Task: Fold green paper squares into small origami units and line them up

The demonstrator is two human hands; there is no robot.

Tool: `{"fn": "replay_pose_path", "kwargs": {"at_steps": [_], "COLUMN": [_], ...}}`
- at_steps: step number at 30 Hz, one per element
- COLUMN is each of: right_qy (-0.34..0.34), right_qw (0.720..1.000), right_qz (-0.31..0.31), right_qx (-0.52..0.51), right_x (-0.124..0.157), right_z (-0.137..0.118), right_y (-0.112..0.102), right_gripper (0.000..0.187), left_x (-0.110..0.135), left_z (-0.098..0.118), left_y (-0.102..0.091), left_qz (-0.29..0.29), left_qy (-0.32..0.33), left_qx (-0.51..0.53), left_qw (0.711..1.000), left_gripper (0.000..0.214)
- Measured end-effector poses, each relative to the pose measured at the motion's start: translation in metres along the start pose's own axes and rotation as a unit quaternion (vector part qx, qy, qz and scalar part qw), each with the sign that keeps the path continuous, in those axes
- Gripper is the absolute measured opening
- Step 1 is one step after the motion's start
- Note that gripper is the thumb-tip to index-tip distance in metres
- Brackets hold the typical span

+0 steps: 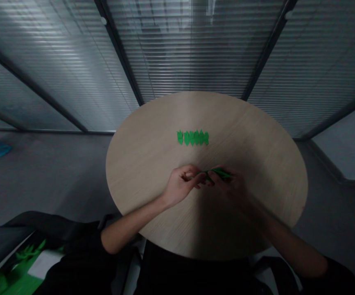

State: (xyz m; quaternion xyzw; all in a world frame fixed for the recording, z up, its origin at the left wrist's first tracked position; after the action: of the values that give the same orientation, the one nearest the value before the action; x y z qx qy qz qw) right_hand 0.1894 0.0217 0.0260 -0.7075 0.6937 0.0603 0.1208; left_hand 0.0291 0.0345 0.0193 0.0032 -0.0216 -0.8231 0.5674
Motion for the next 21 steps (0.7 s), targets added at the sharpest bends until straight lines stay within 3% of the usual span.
{"fn": "replay_pose_path", "kwargs": {"at_steps": [11,21], "right_qy": [0.032,0.016], "right_qw": [0.998,0.999], "right_qz": [0.045,0.038], "right_qx": [0.004,0.006], "right_x": [-0.001,0.001], "right_z": [0.007,0.009], "right_y": [-0.011,-0.010], "right_gripper": [0.034,0.032], "left_x": [0.001,0.001], "left_z": [0.001,0.004], "left_y": [-0.001,-0.001], "left_qz": [-0.013,-0.007], "left_qy": [-0.002,0.014], "left_qx": [0.011,0.014], "left_qw": [1.000,1.000], "left_gripper": [0.024,0.022]}}
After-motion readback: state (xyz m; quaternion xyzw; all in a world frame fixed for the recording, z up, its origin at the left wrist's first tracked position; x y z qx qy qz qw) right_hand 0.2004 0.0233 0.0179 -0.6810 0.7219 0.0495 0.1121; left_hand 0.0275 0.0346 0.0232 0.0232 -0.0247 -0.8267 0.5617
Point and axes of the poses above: each hand's wrist, its own x-axis away from the middle knuckle, its own y-axis out of the palm, z = x × y, the point moved 7 cm from there along -x, towards the middle knuckle, and after that the axes turned 5 degrees about -y, right-handed, at the moved point
